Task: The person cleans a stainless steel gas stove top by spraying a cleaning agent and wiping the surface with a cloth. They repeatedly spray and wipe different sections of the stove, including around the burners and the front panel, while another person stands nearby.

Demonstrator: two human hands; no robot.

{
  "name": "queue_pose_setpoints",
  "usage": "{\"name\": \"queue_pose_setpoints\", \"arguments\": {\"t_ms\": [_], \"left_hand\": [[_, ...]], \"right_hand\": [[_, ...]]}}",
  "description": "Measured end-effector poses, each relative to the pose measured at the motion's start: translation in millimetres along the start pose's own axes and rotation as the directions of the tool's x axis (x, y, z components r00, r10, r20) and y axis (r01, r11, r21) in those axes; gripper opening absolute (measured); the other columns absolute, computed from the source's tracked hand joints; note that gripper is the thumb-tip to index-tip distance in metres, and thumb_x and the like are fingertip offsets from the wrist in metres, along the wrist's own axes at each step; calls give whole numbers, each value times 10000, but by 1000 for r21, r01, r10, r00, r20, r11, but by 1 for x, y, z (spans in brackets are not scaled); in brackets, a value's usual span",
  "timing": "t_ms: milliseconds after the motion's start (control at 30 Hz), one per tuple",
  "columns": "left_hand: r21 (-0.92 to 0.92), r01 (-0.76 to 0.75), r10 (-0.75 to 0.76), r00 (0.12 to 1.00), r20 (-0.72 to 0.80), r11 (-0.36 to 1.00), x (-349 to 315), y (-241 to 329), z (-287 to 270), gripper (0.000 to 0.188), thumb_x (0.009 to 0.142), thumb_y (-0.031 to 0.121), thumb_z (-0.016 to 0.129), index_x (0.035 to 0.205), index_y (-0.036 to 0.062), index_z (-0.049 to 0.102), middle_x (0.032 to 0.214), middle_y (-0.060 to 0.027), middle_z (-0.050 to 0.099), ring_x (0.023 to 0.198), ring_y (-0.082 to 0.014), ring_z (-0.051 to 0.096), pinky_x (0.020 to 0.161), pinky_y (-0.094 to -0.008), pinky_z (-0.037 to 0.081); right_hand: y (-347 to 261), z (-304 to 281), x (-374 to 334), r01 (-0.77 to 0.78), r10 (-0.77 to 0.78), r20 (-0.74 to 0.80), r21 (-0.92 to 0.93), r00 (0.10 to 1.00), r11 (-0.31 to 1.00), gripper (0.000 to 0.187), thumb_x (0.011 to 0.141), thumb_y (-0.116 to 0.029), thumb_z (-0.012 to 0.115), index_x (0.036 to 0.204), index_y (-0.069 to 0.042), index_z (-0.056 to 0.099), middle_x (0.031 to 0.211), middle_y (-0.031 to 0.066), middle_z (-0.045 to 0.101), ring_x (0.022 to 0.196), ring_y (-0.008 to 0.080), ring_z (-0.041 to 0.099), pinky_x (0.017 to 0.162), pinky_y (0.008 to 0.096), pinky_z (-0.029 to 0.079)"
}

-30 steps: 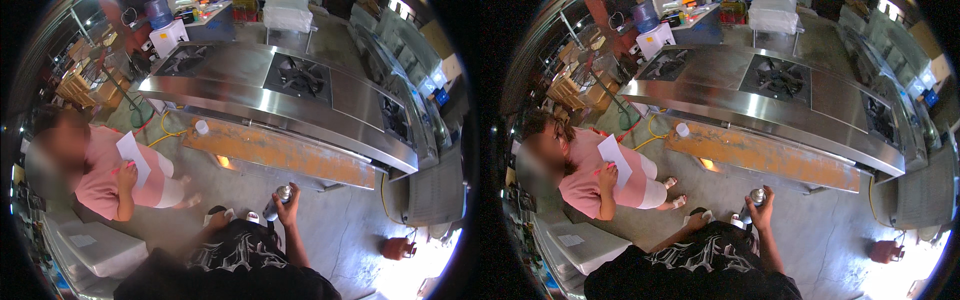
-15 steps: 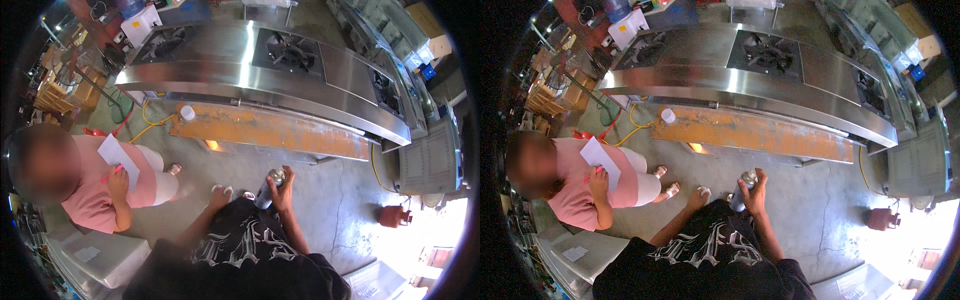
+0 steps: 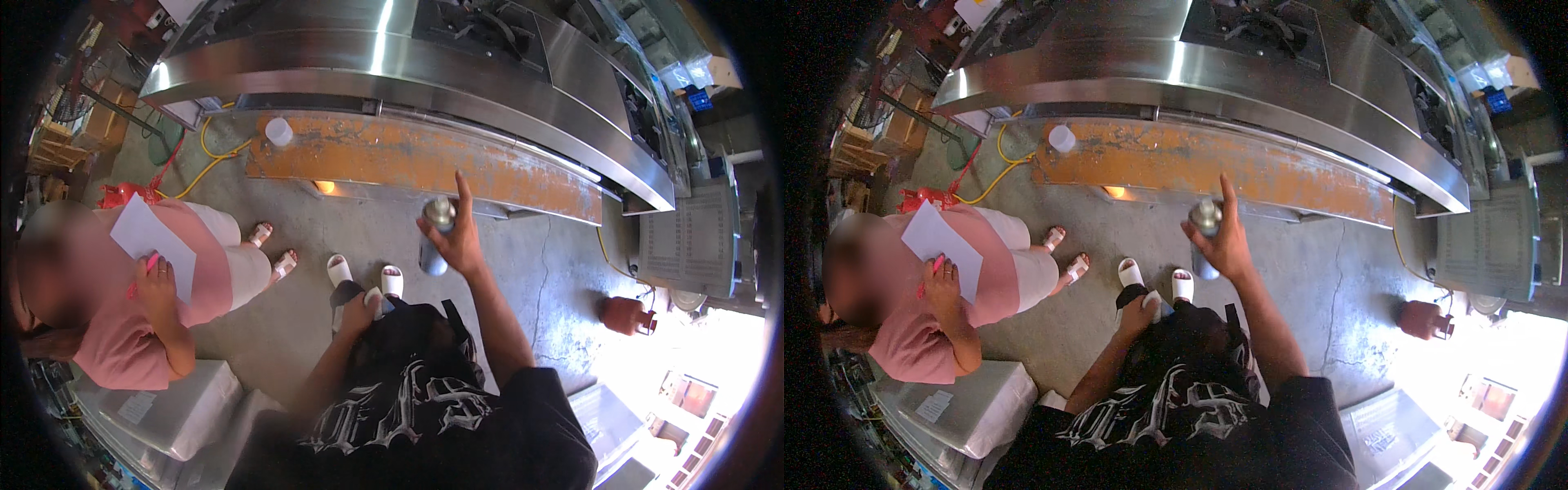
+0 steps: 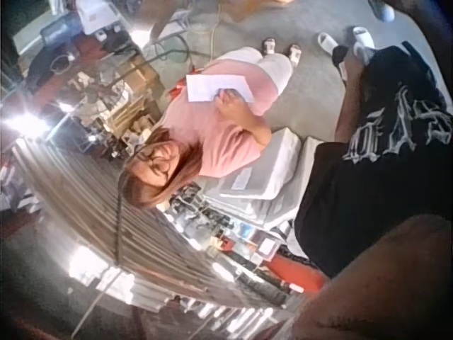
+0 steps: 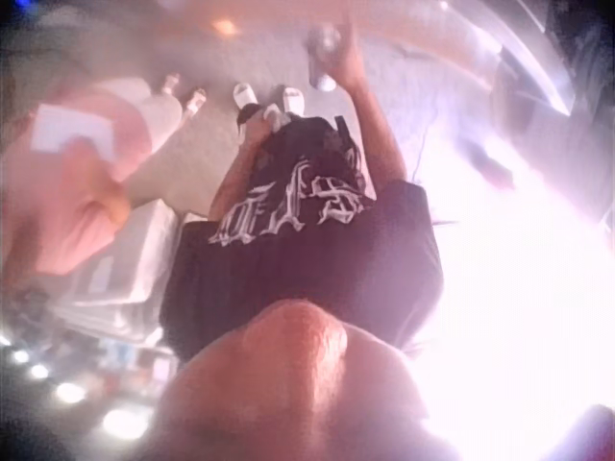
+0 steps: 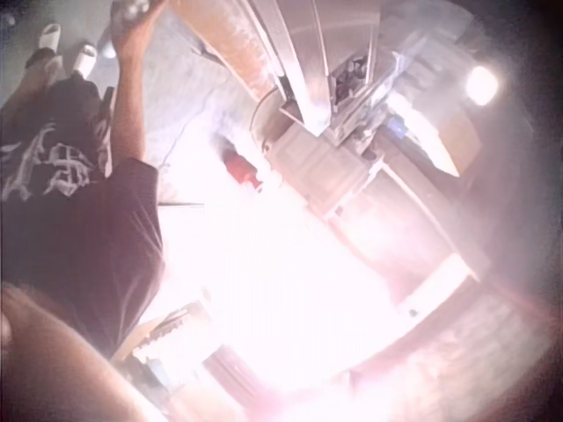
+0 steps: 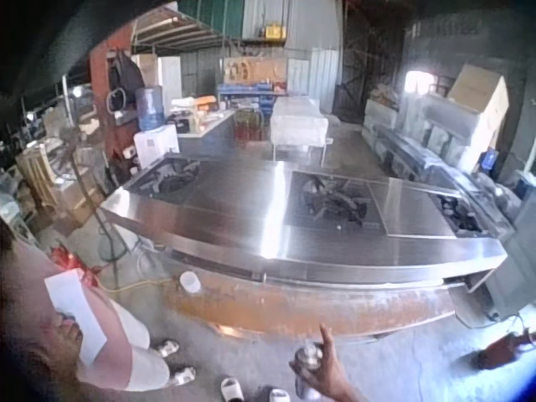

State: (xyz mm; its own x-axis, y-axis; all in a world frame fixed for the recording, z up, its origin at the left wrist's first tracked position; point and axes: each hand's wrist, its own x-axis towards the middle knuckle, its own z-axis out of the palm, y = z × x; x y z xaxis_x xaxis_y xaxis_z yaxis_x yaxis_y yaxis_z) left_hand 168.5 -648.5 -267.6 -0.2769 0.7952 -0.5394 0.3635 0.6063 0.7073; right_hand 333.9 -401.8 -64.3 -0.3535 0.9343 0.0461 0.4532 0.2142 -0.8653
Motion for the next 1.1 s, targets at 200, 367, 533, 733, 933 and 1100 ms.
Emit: {"name": "queue_pose_setpoints", "arguments": {"t_ms": [200, 367, 533, 733, 933, 1100], "left_hand": [[-147, 5, -16, 997, -73, 989, -14, 9, 4, 495, 984, 466, 611, 1050, -19, 681, 970, -277, 714, 958, -460, 698, 827, -506, 530], [-218, 35, -62, 991, -116, 975, -19, 6, 8, 487, 982, 457, 617, 1029, -24, 680, 955, -274, 711, 940, -448, 703, 823, -498, 527], [-195, 56, -85, 986, -145, 979, -15, 4, 7, 489, 977, 449, 630, 1100, -21, 688, 994, -275, 712, 970, -436, 701, 852, -488, 528], [-146, -181, 127, 940, -317, 973, -12, 54, -38, 766, 802, 448, 829, 1401, 41, 579, 1230, -221, 661, 1189, -390, 636, 971, -458, 523], [182, -411, 446, 861, -246, 893, -21, 145, -89, 1008, 647, 495, 922, 1460, 68, 509, 1335, -225, 593, 1293, -394, 551, 1037, -477, 489], [37, -457, 455, 868, -201, 888, -15, 170, -106, 788, 576, 407, 948, 1242, 99, 662, 1165, -173, 684, 1081, -395, 648, 899, -492, 532]], "right_hand": [[-14, 3, 74, 58, -58, 5, -17, 998, 998, 1168, 849, -282, 840, 1657, -197, 1, 1222, 251, 660, 1092, 433, 686, 961, 530, 534], [-19, 9, 112, 29, -28, 6, -96, 1000, 995, 1208, 841, -254, 823, 1650, -232, -73, 1265, 279, 664, 1179, 479, 653, 1026, 543, 521], [-23, 16, 124, 166, -172, -42, -112, 984, 980, 1194, 831, -232, 828, 1659, -220, -32, 1185, 246, 691, 1077, 446, 695, 935, 530, 551], [-21, 14, 52, 82, -84, 73, 23, 994, 996, 1174, 809, -174, 853, 1665, -205, 51, 1144, 193, 673, 1028, 341, 708, 881, 466, 570], [-43, 30, -16, -5, -84, 387, 222, 918, 975, 1148, 798, -128, 857, 1654, -111, 91, 1121, 144, 661, 997, 258, 686, 888, 396, 571], [-74, 35, -15, 25, -115, 530, 173, 840, 985, 1146, 807, -235, 895, 1645, -94, 127, 1290, 173, 626, 1177, 285, 645, 1013, 423, 526]]}}
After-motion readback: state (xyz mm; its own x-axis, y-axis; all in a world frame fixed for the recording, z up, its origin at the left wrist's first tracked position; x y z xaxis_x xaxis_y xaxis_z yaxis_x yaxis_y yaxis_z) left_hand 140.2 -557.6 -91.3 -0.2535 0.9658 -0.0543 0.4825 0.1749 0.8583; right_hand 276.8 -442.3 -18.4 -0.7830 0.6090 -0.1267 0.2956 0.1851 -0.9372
